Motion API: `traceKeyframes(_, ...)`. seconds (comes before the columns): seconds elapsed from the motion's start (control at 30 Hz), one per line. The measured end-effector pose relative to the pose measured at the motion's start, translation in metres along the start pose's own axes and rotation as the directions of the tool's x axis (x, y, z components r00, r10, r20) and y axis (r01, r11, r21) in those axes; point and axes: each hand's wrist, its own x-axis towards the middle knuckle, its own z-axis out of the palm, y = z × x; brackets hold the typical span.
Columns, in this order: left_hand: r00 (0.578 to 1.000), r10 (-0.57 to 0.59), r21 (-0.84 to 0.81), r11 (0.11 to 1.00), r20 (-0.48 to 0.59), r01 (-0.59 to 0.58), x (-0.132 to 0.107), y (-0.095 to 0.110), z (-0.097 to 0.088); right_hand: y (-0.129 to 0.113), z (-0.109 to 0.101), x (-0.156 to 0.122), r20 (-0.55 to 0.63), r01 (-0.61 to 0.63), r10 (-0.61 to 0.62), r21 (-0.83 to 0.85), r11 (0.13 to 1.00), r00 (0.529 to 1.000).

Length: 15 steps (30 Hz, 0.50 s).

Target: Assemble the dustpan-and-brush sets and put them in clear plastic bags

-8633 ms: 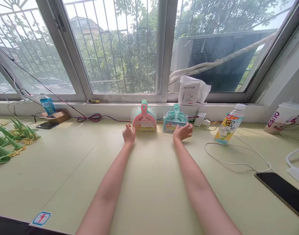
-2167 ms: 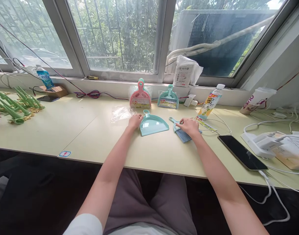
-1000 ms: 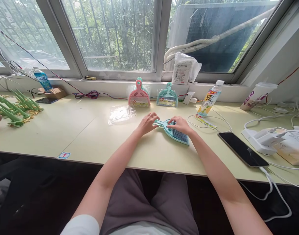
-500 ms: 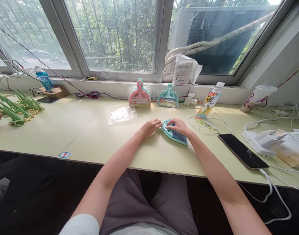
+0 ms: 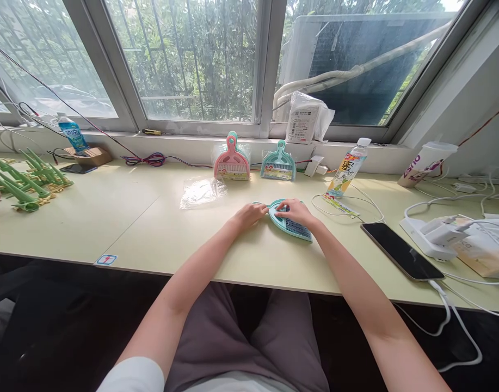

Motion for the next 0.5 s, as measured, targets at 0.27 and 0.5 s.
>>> traceKeyframes(0.27, 0.897, -0.181, -0.274, 0.959, -0.404, 0.070, 0.001, 0.004, -0.015, -0.020, 0.000, -0.003, -0.295, -0.089, 0.105, 0.067, 0.994, 0.950)
traceKeyframes(0.5, 0.910, -0.383, -0.973, 0.102, 0.155, 0.209, 0.014, 0.033, -0.012, -0.022, 0.003, -0.001, -0.476, -0.122, 0.232, 0.250, 0.961, 0.848)
